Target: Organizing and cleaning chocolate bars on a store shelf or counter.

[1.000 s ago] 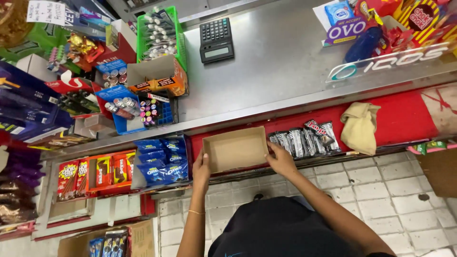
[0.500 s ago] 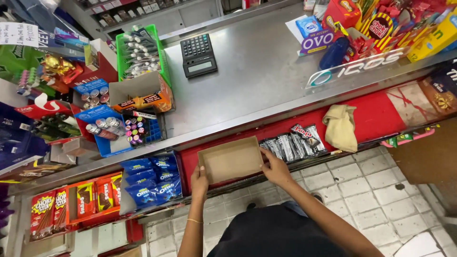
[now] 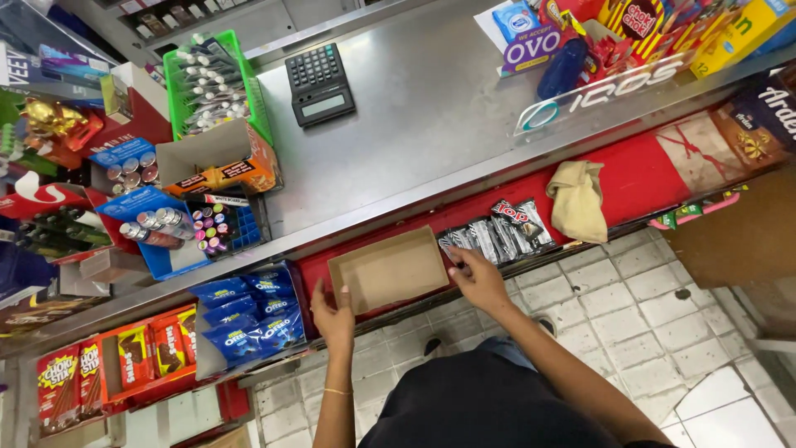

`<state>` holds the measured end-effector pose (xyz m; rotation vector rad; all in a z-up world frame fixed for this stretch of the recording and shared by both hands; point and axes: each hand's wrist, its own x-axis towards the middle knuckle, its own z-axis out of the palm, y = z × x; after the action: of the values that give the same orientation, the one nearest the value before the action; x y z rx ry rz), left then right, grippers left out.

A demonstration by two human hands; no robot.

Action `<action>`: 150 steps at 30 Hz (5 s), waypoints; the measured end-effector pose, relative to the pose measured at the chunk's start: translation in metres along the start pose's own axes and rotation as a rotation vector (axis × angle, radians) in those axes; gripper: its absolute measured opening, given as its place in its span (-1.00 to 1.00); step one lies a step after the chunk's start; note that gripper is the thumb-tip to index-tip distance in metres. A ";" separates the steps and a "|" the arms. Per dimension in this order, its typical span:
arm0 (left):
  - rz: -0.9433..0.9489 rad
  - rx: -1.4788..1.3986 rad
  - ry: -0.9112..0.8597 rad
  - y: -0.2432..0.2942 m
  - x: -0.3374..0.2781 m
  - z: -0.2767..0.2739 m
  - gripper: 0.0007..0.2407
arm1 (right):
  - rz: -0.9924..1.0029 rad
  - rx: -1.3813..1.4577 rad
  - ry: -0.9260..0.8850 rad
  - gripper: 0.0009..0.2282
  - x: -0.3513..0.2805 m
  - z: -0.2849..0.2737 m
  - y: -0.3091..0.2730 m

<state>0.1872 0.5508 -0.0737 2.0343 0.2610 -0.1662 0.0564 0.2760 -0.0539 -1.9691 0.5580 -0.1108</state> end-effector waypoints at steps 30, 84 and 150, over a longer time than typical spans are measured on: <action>1.116 1.222 -0.723 0.165 -0.087 0.324 -0.66 | 0.322 -0.361 0.436 -0.73 0.084 -0.262 0.130; -0.042 -0.627 -0.982 0.235 -0.207 0.409 -0.63 | 0.239 1.715 -0.127 -0.71 0.060 -0.279 0.244; 0.008 -1.063 -0.126 0.218 -0.120 0.224 -0.72 | 0.027 0.871 -0.293 -0.66 0.044 -0.146 0.091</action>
<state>0.1255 0.2414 0.0380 0.9664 0.1964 -0.1109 0.0182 0.1036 -0.0737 -1.1003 0.2664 -0.0341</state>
